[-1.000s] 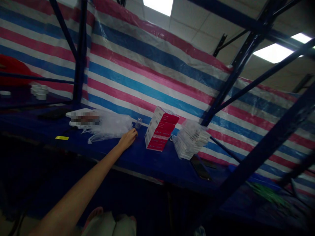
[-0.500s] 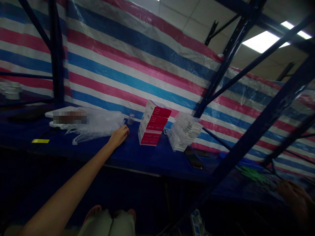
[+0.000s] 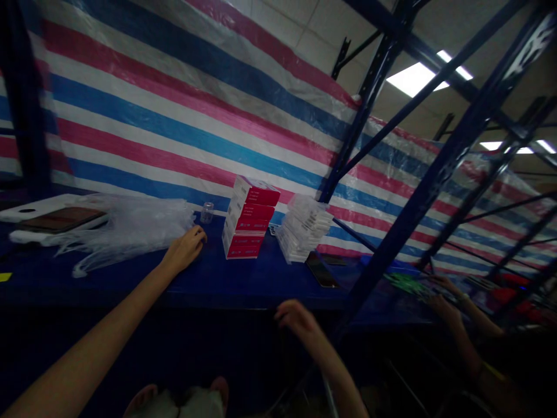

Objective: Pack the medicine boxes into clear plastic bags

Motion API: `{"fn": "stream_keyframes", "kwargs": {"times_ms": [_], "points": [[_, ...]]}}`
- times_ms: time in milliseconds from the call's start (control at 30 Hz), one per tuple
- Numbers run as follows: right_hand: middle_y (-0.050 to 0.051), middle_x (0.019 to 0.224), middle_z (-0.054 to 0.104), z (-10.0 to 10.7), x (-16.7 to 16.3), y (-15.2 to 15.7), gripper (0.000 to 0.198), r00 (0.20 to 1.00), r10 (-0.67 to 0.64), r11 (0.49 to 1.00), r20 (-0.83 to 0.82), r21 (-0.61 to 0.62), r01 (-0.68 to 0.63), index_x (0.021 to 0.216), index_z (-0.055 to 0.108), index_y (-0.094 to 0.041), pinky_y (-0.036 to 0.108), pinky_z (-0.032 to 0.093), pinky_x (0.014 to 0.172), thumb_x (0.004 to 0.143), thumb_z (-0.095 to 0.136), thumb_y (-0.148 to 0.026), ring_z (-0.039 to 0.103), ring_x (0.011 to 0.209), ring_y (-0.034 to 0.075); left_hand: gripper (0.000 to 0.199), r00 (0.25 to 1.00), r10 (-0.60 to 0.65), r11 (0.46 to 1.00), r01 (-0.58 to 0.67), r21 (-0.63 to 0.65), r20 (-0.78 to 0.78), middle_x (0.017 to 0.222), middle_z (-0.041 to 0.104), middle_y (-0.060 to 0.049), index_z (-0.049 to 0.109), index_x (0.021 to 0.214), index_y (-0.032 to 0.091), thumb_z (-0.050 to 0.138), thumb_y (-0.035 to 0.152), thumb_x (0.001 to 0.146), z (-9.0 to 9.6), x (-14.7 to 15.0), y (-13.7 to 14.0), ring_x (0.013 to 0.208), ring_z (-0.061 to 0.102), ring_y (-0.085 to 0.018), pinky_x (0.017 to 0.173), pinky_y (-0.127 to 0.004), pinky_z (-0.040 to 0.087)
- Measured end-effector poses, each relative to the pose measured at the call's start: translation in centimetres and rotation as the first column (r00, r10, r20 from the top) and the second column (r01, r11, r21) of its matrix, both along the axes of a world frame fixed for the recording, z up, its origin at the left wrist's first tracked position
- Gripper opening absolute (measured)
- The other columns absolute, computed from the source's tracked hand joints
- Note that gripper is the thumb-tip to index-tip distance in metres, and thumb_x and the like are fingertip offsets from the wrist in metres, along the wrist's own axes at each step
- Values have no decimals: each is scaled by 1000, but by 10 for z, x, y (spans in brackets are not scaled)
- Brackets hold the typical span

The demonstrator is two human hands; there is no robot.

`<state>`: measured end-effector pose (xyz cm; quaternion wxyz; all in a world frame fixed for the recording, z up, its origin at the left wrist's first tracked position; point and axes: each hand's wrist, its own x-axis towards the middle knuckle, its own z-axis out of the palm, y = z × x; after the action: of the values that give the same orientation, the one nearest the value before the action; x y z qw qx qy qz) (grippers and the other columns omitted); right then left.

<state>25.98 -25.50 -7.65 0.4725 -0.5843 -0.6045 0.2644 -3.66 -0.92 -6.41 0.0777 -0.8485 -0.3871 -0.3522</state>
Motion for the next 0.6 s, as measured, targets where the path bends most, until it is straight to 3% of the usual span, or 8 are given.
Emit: {"fn": "stream_keyframes", "kwargs": {"times_ms": [33, 67, 133, 200, 267, 333, 433, 600], "points": [[8, 101, 59, 10, 20, 7, 37, 977, -180, 984, 113, 14, 180, 101, 57, -19, 38, 44, 82, 82, 47, -49, 56, 92, 22, 20, 1000, -9, 1000, 9, -12, -5, 95, 51, -6, 51, 85, 18, 33, 13, 80, 0, 1, 1, 86, 54, -18, 70, -28, 45], [10, 105, 58, 20, 40, 16, 40, 885, -390, 918, 253, 37, 394, 105, 55, -18, 40, 41, 86, 81, 47, -50, 54, 98, 25, 20, 1000, -16, 1000, 15, -24, -2, 95, 51, -6, 52, 85, 18, 33, 13, 80, 0, 1, 2, 85, 54, -18, 71, -28, 45], [17, 115, 52, 33, 77, 39, 56, 531, -666, 662, 525, 88, 744, 119, 46, -14, 48, 34, 91, 78, 50, -51, 45, 111, 33, 20, 1000, -27, 999, 28, -39, 15, 95, 51, -6, 52, 85, 18, 33, 13, 80, -1, 1, 4, 84, 54, -18, 72, -28, 45], [23, 118, 49, 35, 102, 63, 78, 428, -608, 564, 669, -16, 826, 130, 34, -6, 52, 31, 91, 74, 52, -57, 42, 114, 37, 20, 999, -31, 999, 32, -39, 35, 95, 52, -6, 52, 85, 19, 33, 14, 80, -2, 1, 5, 83, 54, -18, 71, -28, 45], [25, 121, 46, 28, 113, 85, 90, 461, -523, 567, 717, -111, 816, 134, 25, -4, 52, 30, 91, 71, 50, -63, 41, 115, 38, 21, 999, -31, 999, 33, -31, 40, 95, 51, -6, 52, 85, 19, 32, 15, 81, -3, -1, 5, 82, 54, -17, 69, -28, 45], [25, 123, 44, 18, 114, 102, 90, 448, -512, 578, 732, -92, 811, 135, 22, -7, 50, 31, 91, 71, 49, -64, 40, 116, 37, 21, 999, -28, 999, 29, -22, 31, 96, 51, -6, 51, 85, 19, 31, 15, 81, -4, -2, 4, 82, 55, -17, 69, -28, 44], [22, 121, 45, 10, 110, 113, 79, 395, -558, 566, 730, -13, 824, 131, 29, -11, 48, 33, 88, 72, 53, -59, 41, 114, 35, 21, 1000, -20, 999, 21, -24, 20, 95, 51, -5, 51, 84, 20, 30, 16, 81, -3, -2, 2, 82, 55, -17, 68, -28, 44], [18, 114, 50, 10, 112, 110, 58, 410, -615, 558, 673, 5, 830, 115, 41, -14, 49, 34, 86, 73, 55, -52, 43, 111, 33, 22, 999, -25, 997, 27, -72, 27, 95, 51, -5, 52, 82, 20, 30, 17, 81, -2, -2, 4, 81, 55, -17, 69, -28, 44]]}}
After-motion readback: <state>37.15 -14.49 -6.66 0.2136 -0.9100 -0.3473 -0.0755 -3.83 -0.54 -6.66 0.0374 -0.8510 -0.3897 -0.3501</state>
